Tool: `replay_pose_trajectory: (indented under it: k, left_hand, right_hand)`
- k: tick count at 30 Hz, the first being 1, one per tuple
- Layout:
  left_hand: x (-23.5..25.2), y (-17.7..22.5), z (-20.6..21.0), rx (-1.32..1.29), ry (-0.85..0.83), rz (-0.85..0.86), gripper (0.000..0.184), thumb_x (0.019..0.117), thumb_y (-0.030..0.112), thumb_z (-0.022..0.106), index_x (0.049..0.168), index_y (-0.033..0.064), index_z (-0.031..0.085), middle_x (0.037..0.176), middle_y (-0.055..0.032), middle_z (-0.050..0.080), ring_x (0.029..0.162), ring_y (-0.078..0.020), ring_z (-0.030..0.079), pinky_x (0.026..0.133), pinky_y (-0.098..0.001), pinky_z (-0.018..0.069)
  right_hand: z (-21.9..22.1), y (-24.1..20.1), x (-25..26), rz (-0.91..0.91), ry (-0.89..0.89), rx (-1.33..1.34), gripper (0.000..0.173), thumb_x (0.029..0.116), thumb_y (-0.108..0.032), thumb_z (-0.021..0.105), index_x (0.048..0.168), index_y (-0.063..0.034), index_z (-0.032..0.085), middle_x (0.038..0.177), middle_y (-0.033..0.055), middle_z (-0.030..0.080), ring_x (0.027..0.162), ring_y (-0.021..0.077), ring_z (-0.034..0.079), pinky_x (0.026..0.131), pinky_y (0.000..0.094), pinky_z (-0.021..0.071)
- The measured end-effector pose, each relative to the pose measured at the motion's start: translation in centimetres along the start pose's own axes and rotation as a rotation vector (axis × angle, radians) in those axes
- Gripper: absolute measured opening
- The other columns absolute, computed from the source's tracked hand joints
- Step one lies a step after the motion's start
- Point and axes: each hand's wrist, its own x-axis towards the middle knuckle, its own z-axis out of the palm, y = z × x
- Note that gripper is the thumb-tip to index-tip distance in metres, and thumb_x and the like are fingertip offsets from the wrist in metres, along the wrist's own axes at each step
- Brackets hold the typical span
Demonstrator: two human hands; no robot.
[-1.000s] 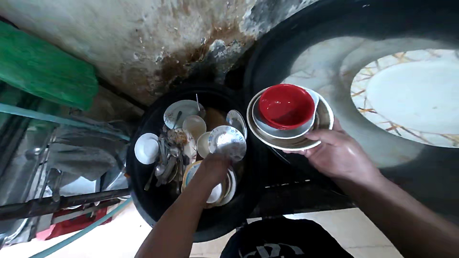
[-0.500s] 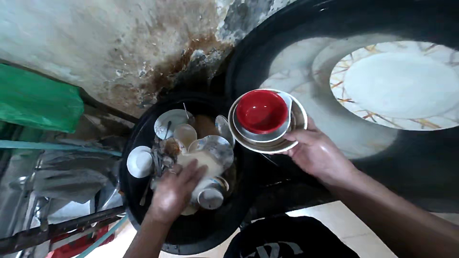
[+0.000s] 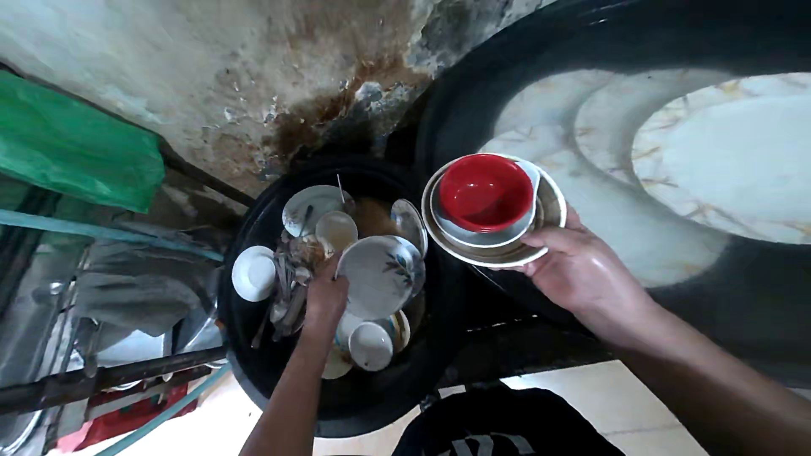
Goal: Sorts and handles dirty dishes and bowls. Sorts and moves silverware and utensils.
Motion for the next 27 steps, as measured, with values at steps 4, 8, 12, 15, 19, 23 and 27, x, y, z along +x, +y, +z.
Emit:
replay_pose_trajectory:
  k: [4,8,12,15,19,23,27]
  left_hand:
    - [-1.6,-1.1,-1.4,0.072,0.246,0.380,0.043,0.0996,0.001,0.056,0.141,0.0122,0.063,0.154,-0.0113,0.052,0.139,-0.0264,0.053,0.110,-0.0483,0.0478]
    - [-3.1,-1.1,-5.2,0.257,0.473,0.836,0.043,0.0917,0.002,0.053,0.130,0.0090,0.070,0.147,-0.0145,0.058,0.131,-0.0252,0.060,0.104,-0.0433,0.0530]
    - [-3.7,-1.8,-7.4,0.640,0.514,0.899,0.037,0.0909,-0.001,0.057,0.122,0.0118,0.073,0.140,-0.0125,0.064,0.112,-0.0312,0.071,0.083,-0.0484,0.0607]
    - [-3.7,-2.9,-8.5,0.686,0.592,0.729,0.039,0.0936,-0.006,0.056,0.130,0.0039,0.068,0.139,-0.0184,0.063,0.119,-0.0401,0.067,0.088,-0.0586,0.0580]
    - [-4.5,-0.8,-7.7,0.387,0.526,0.393,0.056,0.0967,-0.009,0.046,0.148,0.0116,0.054,0.142,-0.0179,0.061,0.119,-0.0422,0.066,0.094,-0.0655,0.0513]
    - [-3.5,-1.0,-6.9,0.336,0.221,0.152,0.052,0.0973,-0.007,0.051,0.141,0.0180,0.063,0.133,-0.0168,0.066,0.120,-0.0394,0.064,0.099,-0.0651,0.0486]
    - [-1.3,-4.9,-5.9,0.271,-0.134,-0.127,0.049,0.1009,-0.001,0.051,0.148,0.0127,0.054,0.142,-0.0205,0.058,0.118,-0.0360,0.064,0.098,-0.0544,0.0521]
  right_hand:
    - [-0.1,0.0,0.0,0.011,0.002,0.005,0.060,0.0872,0.004,0.044,0.140,-0.0241,0.047,0.108,0.0078,0.072,0.077,0.0231,0.075,0.056,0.0408,0.0636]
    - [-0.2,0.0,0.1,0.024,0.001,0.019,0.064,0.0882,0.004,0.044,0.145,-0.0253,0.043,0.111,0.0086,0.071,0.078,0.0240,0.075,0.057,0.0416,0.0636]
    - [-0.1,-0.2,0.1,0.029,0.006,0.018,0.066,0.0881,0.005,0.043,0.146,-0.0261,0.042,0.110,0.0088,0.071,0.076,0.0242,0.075,0.056,0.0409,0.0633]
    - [-0.1,-0.1,0.0,0.025,0.006,0.029,0.061,0.0887,0.006,0.043,0.143,-0.0234,0.043,0.108,0.0092,0.071,0.076,0.0252,0.075,0.056,0.0423,0.0636]
    - [-0.1,0.0,0.1,0.030,0.007,0.009,0.066,0.0886,0.005,0.044,0.147,-0.0261,0.041,0.111,0.0091,0.071,0.079,0.0252,0.075,0.058,0.0429,0.0636]
    - [0.0,0.0,0.1,0.020,0.015,0.002,0.063,0.0898,0.005,0.043,0.145,-0.0245,0.043,0.109,0.0086,0.071,0.078,0.0226,0.074,0.058,0.0407,0.0632]
    - [0.0,0.1,0.1,-0.001,-0.007,0.016,0.063,0.0879,0.005,0.045,0.143,-0.0256,0.045,0.109,0.0074,0.072,0.080,0.0210,0.075,0.060,0.0385,0.0640]
